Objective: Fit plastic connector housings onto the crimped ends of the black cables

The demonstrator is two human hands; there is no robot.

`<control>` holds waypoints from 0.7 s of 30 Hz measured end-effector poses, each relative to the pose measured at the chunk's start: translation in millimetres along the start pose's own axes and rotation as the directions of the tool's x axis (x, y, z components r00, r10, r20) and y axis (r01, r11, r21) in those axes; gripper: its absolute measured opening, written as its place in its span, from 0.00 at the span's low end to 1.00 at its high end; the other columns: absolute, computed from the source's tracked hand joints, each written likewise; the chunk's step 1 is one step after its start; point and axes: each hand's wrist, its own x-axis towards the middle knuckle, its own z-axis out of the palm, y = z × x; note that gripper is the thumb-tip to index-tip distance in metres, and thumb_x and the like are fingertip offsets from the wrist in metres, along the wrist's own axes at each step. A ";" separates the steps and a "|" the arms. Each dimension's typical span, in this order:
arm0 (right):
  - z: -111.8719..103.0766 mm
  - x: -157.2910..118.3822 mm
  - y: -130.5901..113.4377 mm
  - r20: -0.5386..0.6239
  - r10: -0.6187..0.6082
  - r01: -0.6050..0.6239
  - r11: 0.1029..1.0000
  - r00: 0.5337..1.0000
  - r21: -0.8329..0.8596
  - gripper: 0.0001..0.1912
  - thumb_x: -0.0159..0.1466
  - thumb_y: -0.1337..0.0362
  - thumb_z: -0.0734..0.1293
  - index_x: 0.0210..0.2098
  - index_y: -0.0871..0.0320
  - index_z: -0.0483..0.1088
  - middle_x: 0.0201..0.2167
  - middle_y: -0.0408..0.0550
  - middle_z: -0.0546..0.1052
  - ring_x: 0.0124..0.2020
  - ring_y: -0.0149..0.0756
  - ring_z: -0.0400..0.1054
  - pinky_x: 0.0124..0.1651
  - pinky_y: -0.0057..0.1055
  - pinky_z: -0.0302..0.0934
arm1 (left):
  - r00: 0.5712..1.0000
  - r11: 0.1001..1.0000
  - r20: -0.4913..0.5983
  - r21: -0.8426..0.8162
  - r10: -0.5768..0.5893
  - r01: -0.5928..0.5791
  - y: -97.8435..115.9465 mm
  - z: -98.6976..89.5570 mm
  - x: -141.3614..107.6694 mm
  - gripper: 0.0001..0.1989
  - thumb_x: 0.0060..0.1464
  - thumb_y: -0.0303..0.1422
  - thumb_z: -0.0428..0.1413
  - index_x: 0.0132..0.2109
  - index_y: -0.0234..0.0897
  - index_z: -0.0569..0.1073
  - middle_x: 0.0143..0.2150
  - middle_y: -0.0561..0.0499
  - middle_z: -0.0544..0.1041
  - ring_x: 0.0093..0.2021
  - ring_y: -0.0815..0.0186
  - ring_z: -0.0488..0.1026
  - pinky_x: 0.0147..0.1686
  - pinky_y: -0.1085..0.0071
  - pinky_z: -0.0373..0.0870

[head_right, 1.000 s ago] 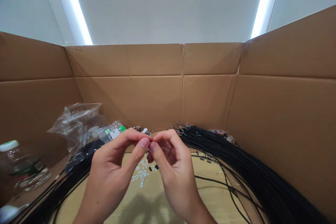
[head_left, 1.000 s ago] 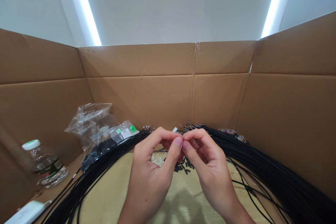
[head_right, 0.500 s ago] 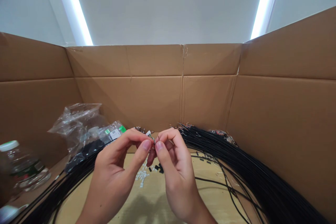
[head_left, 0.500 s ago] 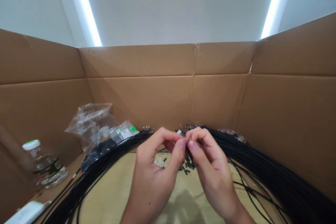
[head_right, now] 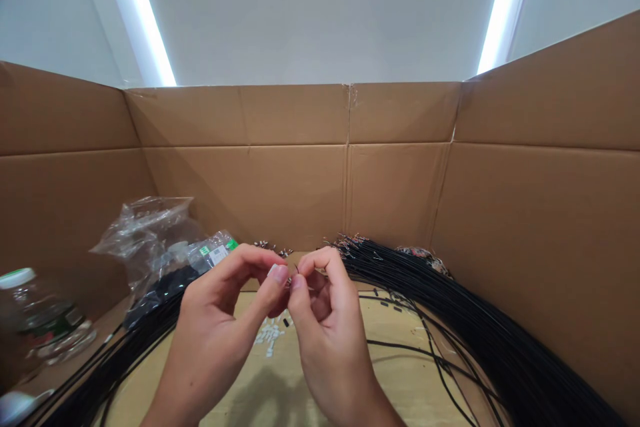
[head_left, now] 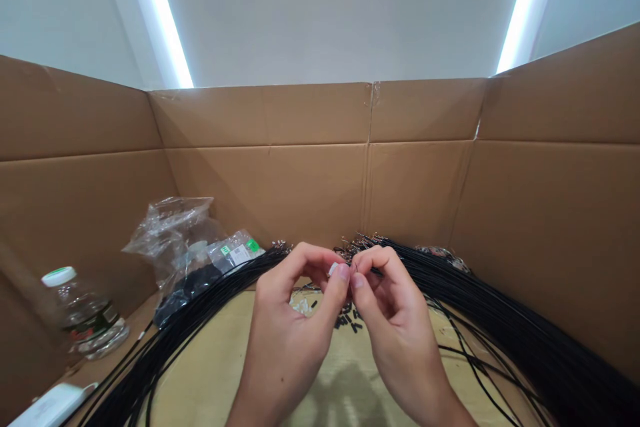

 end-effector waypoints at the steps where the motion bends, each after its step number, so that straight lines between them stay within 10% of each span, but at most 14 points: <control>1: -0.1 -0.3 0.6 -0.013 0.000 0.000 1.000 1.000 -0.018 0.13 0.75 0.54 0.74 0.39 0.52 0.70 0.33 0.42 0.75 0.33 0.32 0.75 0.37 0.28 0.74 | 1.000 1.000 -0.003 -0.001 -0.001 0.001 -0.6 -0.2 0.2 0.06 0.67 0.32 0.63 0.38 0.42 0.81 0.32 0.55 0.82 0.33 0.66 0.80 0.37 0.71 0.78; 14: 3.2 -11.0 -0.6 -0.036 -0.287 0.228 0.825 0.957 -0.517 0.07 0.77 0.65 0.67 0.40 0.51 0.69 0.34 0.43 0.74 0.32 0.33 0.73 0.35 0.30 0.71 | 0.996 0.994 0.044 0.074 0.080 -0.083 -0.2 -0.7 -1.5 0.07 0.66 0.29 0.62 0.36 0.42 0.80 0.32 0.58 0.82 0.32 0.70 0.78 0.35 0.74 0.75; 21: -5.3 -2.7 -10.5 0.091 0.065 -0.054 0.992 0.994 -0.113 0.11 0.77 0.55 0.69 0.40 0.53 0.74 0.37 0.44 0.78 0.39 0.34 0.76 0.43 0.29 0.73 | 0.986 0.986 0.077 0.066 0.146 -0.151 -5.8 -1.9 -0.6 0.07 0.71 0.29 0.61 0.41 0.42 0.80 0.36 0.58 0.81 0.35 0.70 0.79 0.37 0.73 0.74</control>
